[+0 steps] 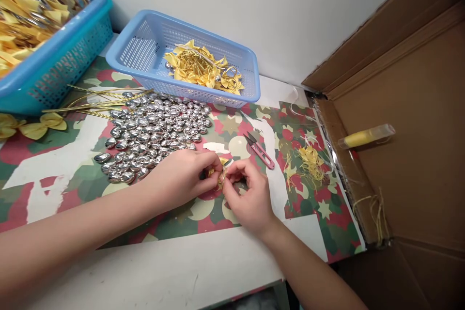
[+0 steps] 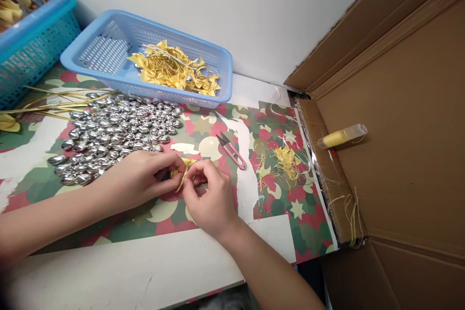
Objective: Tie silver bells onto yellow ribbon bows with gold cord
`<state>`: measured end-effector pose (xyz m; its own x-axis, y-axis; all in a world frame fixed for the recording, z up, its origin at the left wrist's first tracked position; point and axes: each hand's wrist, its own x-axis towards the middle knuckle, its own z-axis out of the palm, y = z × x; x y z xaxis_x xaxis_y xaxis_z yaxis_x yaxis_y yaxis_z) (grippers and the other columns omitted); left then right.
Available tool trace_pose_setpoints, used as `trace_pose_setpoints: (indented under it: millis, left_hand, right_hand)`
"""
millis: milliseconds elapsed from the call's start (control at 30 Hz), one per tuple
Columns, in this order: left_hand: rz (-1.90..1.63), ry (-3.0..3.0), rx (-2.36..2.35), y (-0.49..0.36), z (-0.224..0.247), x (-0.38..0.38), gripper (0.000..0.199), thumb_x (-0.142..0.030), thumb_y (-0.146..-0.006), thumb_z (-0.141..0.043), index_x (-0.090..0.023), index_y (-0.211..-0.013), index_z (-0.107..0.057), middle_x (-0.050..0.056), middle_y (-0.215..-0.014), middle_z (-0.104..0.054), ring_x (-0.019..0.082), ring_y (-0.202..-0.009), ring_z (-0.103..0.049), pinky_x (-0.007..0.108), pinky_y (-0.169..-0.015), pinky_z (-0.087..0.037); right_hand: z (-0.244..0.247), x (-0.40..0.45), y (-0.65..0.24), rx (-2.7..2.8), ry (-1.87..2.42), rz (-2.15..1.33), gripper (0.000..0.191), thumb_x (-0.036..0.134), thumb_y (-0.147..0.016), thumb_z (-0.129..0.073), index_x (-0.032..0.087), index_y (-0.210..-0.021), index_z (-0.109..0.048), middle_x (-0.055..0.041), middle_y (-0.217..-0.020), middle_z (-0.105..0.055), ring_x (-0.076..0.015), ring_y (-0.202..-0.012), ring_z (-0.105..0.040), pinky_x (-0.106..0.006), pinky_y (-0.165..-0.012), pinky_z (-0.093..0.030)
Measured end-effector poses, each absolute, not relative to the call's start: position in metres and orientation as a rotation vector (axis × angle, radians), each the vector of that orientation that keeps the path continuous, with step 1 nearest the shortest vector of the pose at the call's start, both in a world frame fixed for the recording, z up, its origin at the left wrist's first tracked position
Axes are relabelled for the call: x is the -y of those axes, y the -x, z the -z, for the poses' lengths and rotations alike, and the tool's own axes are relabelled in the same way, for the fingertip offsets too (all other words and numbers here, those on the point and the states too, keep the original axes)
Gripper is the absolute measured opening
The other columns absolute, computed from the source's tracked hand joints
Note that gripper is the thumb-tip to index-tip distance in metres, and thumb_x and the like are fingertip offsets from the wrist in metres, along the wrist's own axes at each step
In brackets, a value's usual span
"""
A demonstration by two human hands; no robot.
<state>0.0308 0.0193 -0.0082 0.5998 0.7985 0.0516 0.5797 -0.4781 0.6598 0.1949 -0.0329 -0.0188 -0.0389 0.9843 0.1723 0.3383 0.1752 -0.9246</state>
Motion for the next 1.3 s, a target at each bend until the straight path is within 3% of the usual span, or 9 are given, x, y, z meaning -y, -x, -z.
trace_pose_setpoints:
  millis: [967, 1300]
  left_hand:
    - [-0.633, -2.189, -0.952, -0.028, 0.015, -0.023, 0.01, -0.02, -0.075, -0.055, -0.019, -0.066, -0.059, -0.007, -0.047, -0.051, 0.007, -0.043, -0.043, 0.018, -0.047, -0.03]
    - [-0.509, -2.049, -0.881, -0.026, 0.005, -0.023, 0.007, -0.021, -0.081, -0.052, -0.019, -0.084, -0.059, -0.006, -0.057, -0.057, 0.008, -0.048, -0.048, 0.017, -0.048, -0.033]
  right_hand:
    - [0.018, 0.036, -0.202, 1.488, 1.257, -1.138, 0.017, 0.012, -0.079, -0.056, 0.022, -0.079, -0.042, 0.0021, -0.076, -0.053, -0.0098, -0.065, -0.052, -0.021, -0.055, -0.043]
    - [0.008, 0.031, -0.212, 1.654, 1.314, -0.97, 0.008, 0.015, -0.082, -0.056, 0.021, -0.086, -0.053, 0.0007, -0.079, -0.059, -0.0113, -0.068, -0.057, -0.023, -0.063, -0.049]
